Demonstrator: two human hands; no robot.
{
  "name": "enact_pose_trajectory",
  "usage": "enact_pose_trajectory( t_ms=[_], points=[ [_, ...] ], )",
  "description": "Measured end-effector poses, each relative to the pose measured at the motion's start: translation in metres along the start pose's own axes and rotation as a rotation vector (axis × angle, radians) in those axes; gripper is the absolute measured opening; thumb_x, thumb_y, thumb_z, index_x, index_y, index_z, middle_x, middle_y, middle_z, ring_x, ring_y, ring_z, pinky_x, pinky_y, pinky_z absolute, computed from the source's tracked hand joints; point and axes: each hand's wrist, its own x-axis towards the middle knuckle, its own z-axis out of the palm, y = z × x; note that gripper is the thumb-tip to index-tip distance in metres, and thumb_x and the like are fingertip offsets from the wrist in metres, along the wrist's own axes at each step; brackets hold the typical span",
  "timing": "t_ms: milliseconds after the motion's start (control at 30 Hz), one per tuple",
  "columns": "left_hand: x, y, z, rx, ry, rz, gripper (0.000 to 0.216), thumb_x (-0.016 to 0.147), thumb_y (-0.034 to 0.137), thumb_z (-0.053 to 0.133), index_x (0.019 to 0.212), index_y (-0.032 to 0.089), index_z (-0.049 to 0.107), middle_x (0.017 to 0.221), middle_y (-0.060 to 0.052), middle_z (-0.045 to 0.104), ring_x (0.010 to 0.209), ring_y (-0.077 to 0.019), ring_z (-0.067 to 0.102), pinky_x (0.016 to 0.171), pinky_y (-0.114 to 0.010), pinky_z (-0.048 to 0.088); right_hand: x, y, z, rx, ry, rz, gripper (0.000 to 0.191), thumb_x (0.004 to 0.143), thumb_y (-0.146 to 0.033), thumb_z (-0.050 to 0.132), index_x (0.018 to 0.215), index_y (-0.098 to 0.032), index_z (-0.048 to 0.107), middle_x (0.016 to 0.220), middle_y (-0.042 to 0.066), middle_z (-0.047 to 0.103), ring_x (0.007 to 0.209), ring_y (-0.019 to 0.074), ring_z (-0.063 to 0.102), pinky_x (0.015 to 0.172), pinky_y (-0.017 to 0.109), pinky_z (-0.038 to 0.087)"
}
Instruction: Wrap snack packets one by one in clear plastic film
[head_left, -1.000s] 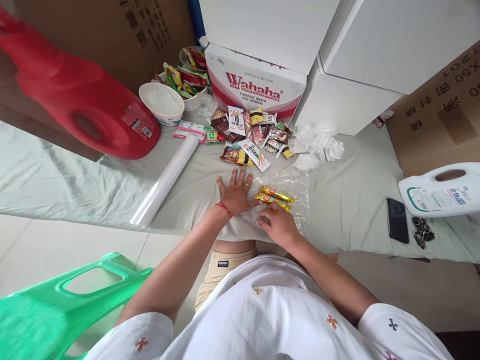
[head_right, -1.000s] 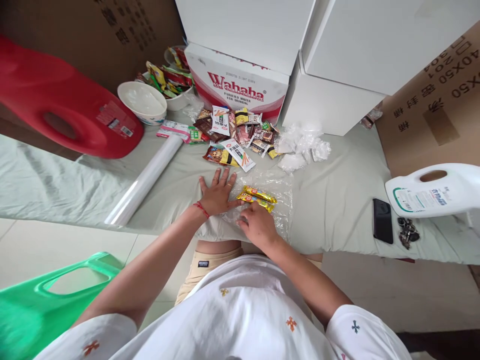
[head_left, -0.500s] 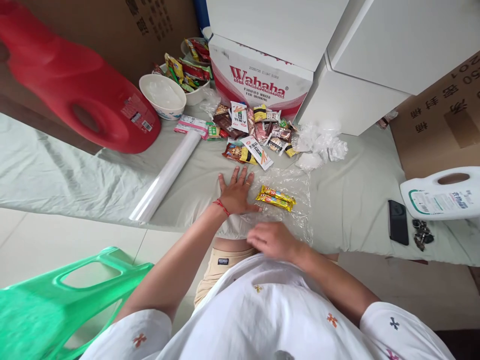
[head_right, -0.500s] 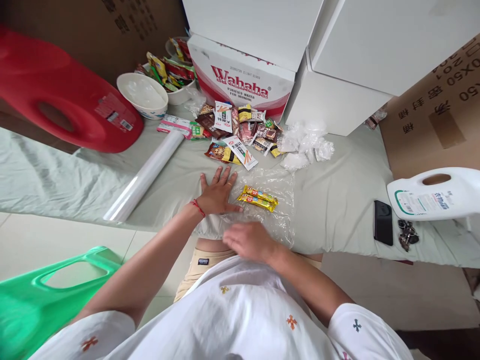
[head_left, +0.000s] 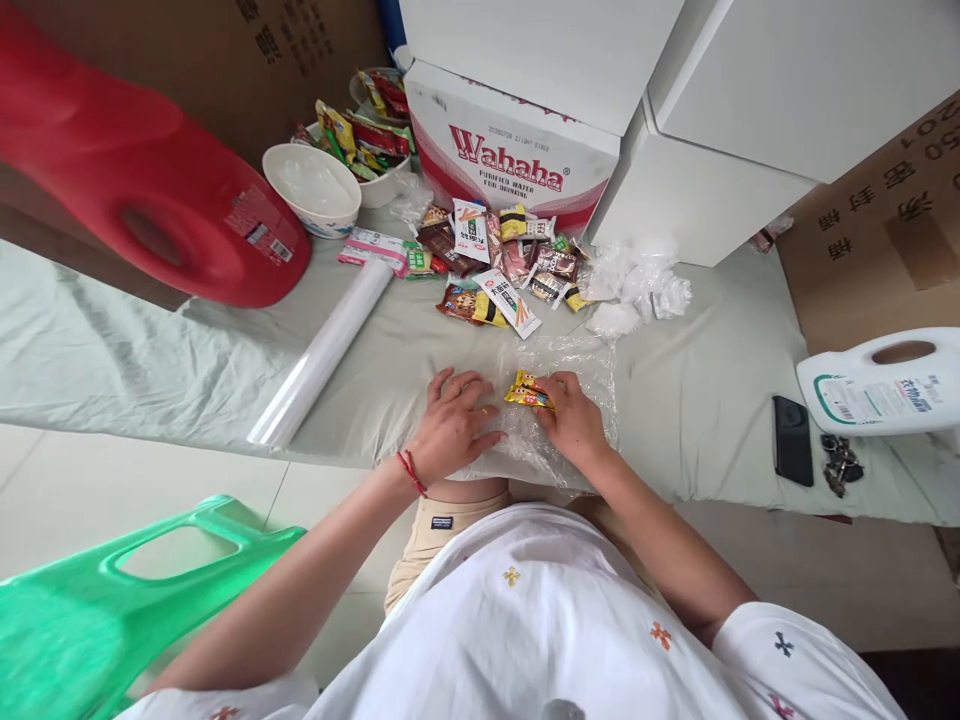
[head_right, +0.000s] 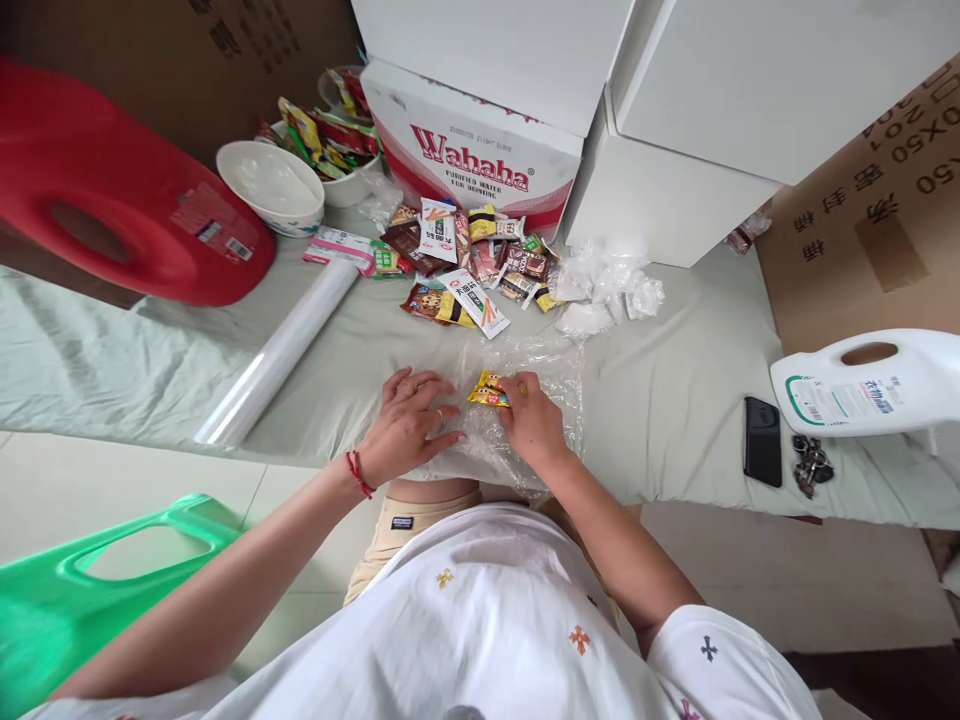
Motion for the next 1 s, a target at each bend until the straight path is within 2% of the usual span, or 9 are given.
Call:
enact_pose_trajectory(
  t_ms=[67,133,367,467,567,700,800,900,1000],
  points=[
    [-0.004,0.001,0.004,-0.033,0.011,-0.038,0.027,0.091,0.045,0.065,0.101,0.024,0.079,0.11,-0.012,0.073,0.121,-0.0335,0.059,0.117,-0.064,0.03,0.0,0.001,0.001,-0.004,-0.002,-0.001,0.046,0.098,-0.028,0.055,0.144,-0.026,0.056,0.143,0.01,0.053,0.103,0.0219,0.067,0.079,0.032,0.054],
    [-0.003,0.002,0.007,-0.045,0.015,-0.055,0.028,0.09,0.046,0.067,0.099,0.022,0.079,0.105,-0.012,0.073,0.116,-0.0334,0.06,0.112,-0.064,0.035,0.001,0.001,0.001,-0.007,0.003,-0.003,0.045,0.098,-0.028,0.055,0.144,-0.026,0.056,0.143,0.01,0.053,0.103,0.0219,0.067,0.078,0.031,0.054],
    [-0.011,-0.006,0.003,-0.152,-0.022,0.055,0.026,0.095,0.036,0.061,0.083,0.029,0.082,0.141,-0.006,0.064,0.154,-0.0356,0.029,0.126,-0.064,0.017,0.0,0.003,0.006,0.0,0.027,0.006,0.045,0.098,-0.027,0.054,0.143,-0.026,0.057,0.142,0.009,0.053,0.103,0.0224,0.067,0.078,0.032,0.054],
    [-0.027,-0.014,-0.002,-0.165,-0.038,0.088,0.025,0.094,0.036,0.061,0.082,0.031,0.083,0.148,-0.003,0.06,0.159,-0.0343,0.02,0.128,-0.063,0.012,0.0,0.003,0.006,0.011,0.037,0.011,0.045,0.098,-0.028,0.055,0.142,-0.027,0.058,0.141,0.008,0.054,0.102,0.022,0.067,0.077,0.032,0.055],
    [-0.045,-0.021,-0.004,-0.112,-0.025,0.073,0.025,0.093,0.037,0.062,0.079,0.031,0.082,0.147,-0.002,0.062,0.158,-0.0337,0.023,0.129,-0.063,0.01,0.0,0.001,0.005,0.007,0.023,0.029,0.044,0.099,-0.029,0.054,0.143,-0.027,0.057,0.142,0.009,0.054,0.099,0.0216,0.067,0.077,0.032,0.055],
    [-0.055,-0.015,-0.004,-0.026,0.106,-0.052,0.038,0.097,0.036,0.058,0.064,0.024,0.074,0.131,-0.006,0.071,0.147,-0.0336,0.043,0.124,-0.062,0.026,0.0,-0.004,0.003,-0.045,0.001,0.057,0.054,0.099,-0.032,0.055,0.151,-0.023,0.049,0.145,0.013,0.052,0.103,0.0246,0.067,0.078,0.034,0.056],
    [-0.048,0.003,-0.008,0.056,0.341,-0.225,0.041,0.097,0.033,0.06,0.058,0.021,0.066,0.117,-0.009,0.074,0.133,-0.0339,0.055,0.111,-0.058,0.042,0.001,-0.009,0.001,-0.099,-0.035,0.061,0.054,0.099,-0.031,0.053,0.152,-0.021,0.048,0.146,0.014,0.052,0.105,0.0264,0.068,0.078,0.035,0.056],
    [-0.026,0.025,-0.015,0.077,0.467,-0.243,0.026,0.096,0.032,0.062,0.074,0.022,0.071,0.115,-0.012,0.073,0.123,-0.0321,0.06,0.103,-0.054,0.047,-0.001,-0.011,0.0,-0.129,-0.047,0.037,0.052,0.1,-0.028,0.051,0.152,-0.02,0.048,0.147,0.015,0.053,0.108,0.0269,0.067,0.08,0.035,0.055],
    [0.001,0.033,-0.016,-0.05,0.22,0.017,0.027,0.101,0.027,0.05,0.11,0.024,0.075,0.118,-0.01,0.073,0.115,-0.0243,0.066,0.107,-0.048,0.047,-0.002,-0.011,0.001,-0.141,-0.035,0.022,0.051,0.101,-0.027,0.05,0.152,-0.021,0.048,0.147,0.015,0.052,0.109,0.0261,0.067,0.081,0.034,0.055]
  ],
)
